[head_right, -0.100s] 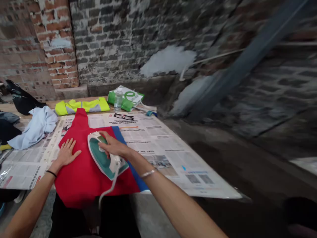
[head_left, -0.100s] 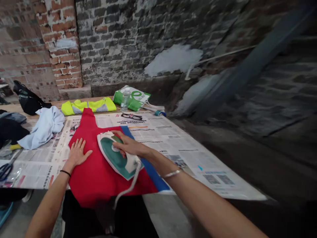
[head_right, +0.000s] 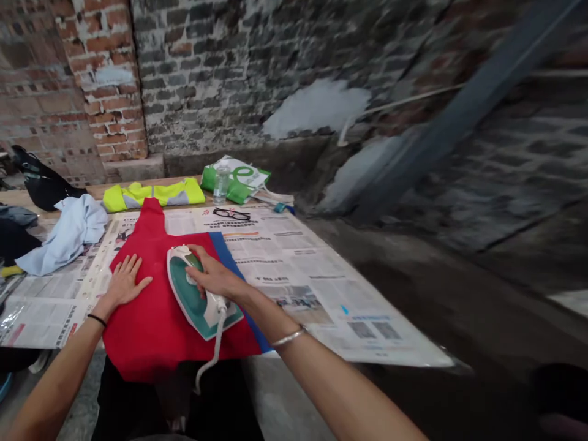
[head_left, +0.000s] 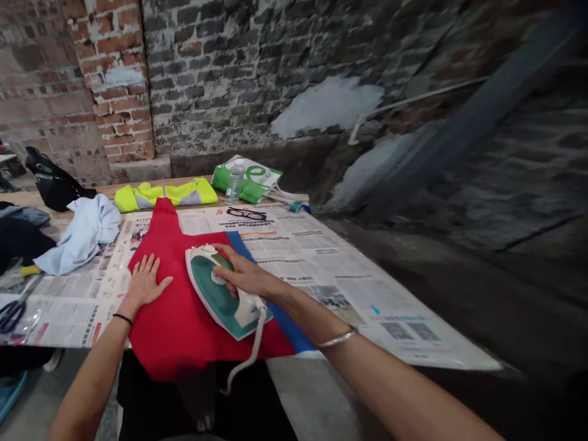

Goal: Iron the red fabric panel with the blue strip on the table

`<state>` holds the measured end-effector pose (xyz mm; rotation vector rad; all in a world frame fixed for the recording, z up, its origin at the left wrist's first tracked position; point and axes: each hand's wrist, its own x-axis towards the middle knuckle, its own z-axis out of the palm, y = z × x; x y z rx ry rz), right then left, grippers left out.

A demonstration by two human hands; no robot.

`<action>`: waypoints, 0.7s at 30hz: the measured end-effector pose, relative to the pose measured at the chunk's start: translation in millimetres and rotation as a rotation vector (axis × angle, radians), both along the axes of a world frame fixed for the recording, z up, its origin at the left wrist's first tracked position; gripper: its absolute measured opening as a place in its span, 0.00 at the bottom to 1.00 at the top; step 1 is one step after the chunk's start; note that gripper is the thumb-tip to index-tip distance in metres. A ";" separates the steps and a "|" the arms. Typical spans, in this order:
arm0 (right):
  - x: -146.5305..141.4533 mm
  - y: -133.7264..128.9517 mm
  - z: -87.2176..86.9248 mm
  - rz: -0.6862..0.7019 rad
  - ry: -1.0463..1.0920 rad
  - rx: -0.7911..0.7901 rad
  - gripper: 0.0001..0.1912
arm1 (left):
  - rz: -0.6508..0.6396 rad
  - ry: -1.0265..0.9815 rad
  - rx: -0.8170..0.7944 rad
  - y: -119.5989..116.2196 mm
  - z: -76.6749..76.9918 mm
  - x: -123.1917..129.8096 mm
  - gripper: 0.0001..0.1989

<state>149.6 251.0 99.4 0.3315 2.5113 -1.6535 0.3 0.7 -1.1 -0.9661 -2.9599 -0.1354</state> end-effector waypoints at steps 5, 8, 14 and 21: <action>-31.4 -10.9 11.3 -0.173 -0.012 0.057 0.32 | 0.002 0.001 -0.004 -0.2 3.2 -1.2 0.40; -53.6 -17.2 18.9 -0.276 -0.021 0.071 0.33 | 0.003 -0.001 -0.009 -0.5 7.1 -1.7 0.40; -22.7 -23.9 14.8 -0.194 -0.018 0.059 0.33 | 0.021 0.000 -0.012 5.9 16.8 -12.4 0.39; 27.0 -21.3 32.5 -0.127 0.027 0.191 0.33 | -0.126 0.038 0.096 -7.4 34.1 -39.9 0.46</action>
